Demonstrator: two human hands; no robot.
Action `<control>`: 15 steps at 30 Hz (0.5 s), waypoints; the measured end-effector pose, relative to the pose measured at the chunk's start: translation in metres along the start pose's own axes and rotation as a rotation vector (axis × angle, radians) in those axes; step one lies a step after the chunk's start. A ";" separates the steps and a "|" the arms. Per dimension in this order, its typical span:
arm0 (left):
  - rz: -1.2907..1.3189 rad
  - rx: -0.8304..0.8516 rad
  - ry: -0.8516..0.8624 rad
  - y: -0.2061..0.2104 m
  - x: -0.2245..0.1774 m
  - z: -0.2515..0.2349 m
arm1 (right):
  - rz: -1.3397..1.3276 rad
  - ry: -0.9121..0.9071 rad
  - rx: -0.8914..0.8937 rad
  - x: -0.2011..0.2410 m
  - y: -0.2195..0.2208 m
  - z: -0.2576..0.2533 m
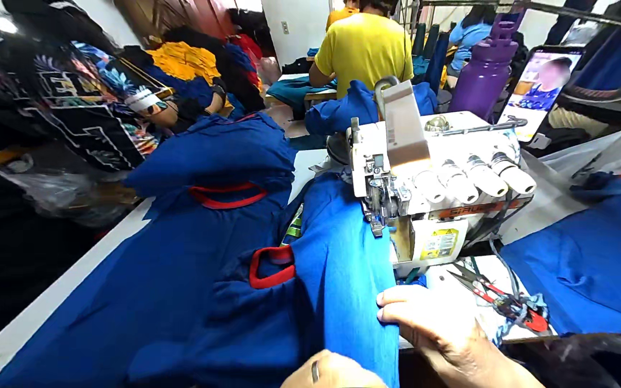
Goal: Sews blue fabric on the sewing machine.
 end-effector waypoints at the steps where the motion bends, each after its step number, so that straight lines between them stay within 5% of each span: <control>1: -0.023 -0.007 -0.006 0.001 0.003 -0.004 | -0.005 0.011 0.002 -0.002 -0.001 -0.001; 10: -0.112 -0.314 -0.184 0.008 0.051 -0.037 | 0.017 0.149 0.010 -0.015 -0.009 -0.015; 15: -0.114 -0.353 -0.264 0.009 0.050 -0.048 | 0.046 0.104 -0.079 -0.016 -0.011 -0.020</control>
Point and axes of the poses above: each hand's wrist, its own z-axis away from the middle knuckle, its own y-axis out of the palm, x = y × z, the point moved 7 cm from there along -z, towards the middle knuckle, and after that the axes turned 15 degrees about -y, right-handed, at the moved point
